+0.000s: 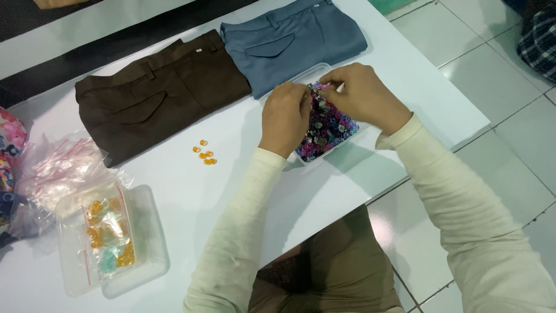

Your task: Picking small decorative buttons from a container and placing them into a small plastic bag

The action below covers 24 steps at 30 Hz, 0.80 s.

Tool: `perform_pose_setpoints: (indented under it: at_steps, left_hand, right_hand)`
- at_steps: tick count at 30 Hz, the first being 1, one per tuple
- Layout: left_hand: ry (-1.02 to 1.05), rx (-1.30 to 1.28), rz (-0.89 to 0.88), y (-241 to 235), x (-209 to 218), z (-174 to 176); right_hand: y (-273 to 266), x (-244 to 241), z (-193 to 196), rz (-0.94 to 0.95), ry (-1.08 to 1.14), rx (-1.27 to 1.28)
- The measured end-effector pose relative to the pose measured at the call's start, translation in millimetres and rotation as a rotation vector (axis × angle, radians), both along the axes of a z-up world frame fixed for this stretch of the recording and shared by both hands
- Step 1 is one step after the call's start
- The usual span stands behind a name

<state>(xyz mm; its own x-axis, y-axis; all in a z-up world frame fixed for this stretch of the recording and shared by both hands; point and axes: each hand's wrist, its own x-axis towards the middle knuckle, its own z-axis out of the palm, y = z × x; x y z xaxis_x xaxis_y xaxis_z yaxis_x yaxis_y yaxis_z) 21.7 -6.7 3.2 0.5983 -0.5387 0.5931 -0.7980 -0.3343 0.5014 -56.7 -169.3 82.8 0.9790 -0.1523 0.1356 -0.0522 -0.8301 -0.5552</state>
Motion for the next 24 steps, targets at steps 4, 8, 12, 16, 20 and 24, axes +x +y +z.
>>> perform_pose_setpoints:
  at_steps: [4, 8, 12, 16, 20, 24]
  left_hand:
    - [0.020, 0.147, 0.020, -1.0, 1.4, -6.1]
    - [0.002, 0.254, 0.012, 0.5, 0.8, -4.4]
    - [0.058, 0.254, 0.003, 4.8, -0.1, -0.6]
    - [0.069, 0.238, -0.012, 5.7, -1.3, 3.4]
    - [0.131, 0.136, -0.045, 10.7, -3.0, 16.0]
    - [0.187, -0.062, -0.102, 15.9, -7.9, 22.4]
  right_hand:
    - [-3.2, 5.6, -41.4, -0.105, 0.056, -0.469]
    - [2.4, 13.3, -56.3, -0.069, 0.023, -0.570]
    - [8.0, 12.8, -36.6, -0.023, 0.055, -0.407]
    - [10.1, -2.6, -15.2, 0.007, -0.043, -0.168]
    - [-3.8, -6.7, -19.3, -0.033, -0.062, 0.162]
    - [1.0, -10.1, -8.3, -0.158, 0.037, 0.852]
